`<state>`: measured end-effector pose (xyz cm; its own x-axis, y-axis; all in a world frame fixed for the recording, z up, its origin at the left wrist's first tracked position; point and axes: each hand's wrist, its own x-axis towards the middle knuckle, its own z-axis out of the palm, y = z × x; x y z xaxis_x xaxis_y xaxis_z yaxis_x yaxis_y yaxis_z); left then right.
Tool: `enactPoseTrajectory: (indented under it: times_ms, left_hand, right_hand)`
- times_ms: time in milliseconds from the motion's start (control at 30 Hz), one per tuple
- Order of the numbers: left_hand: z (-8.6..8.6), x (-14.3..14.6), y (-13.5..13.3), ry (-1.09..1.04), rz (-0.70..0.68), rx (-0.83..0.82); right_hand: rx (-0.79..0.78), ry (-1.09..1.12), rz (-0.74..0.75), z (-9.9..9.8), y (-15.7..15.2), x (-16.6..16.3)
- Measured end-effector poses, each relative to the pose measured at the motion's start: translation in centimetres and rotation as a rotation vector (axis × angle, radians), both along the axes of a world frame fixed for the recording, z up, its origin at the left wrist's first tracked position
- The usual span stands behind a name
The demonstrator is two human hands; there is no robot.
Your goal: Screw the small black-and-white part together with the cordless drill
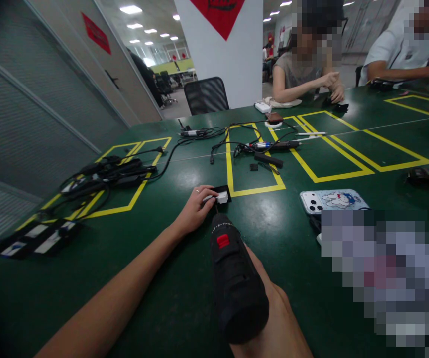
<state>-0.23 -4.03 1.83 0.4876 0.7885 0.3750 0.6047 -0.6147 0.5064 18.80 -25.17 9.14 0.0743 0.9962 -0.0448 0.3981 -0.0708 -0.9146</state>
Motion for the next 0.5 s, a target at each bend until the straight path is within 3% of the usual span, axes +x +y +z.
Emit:
enactPoseTrajectory:
  times_ms: [200, 500]
  left_hand:
    - [0.0, 0.0, 0.0, -0.001, -0.002, 0.000]
    - [0.0, -0.1, -0.1, 0.002, -0.006, 0.008]
  right_hand:
    - [0.012, -0.022, -0.005, -0.3, -0.1, 0.2]
    - [0.078, -0.154, -0.041, -3.4, -0.1, 0.0]
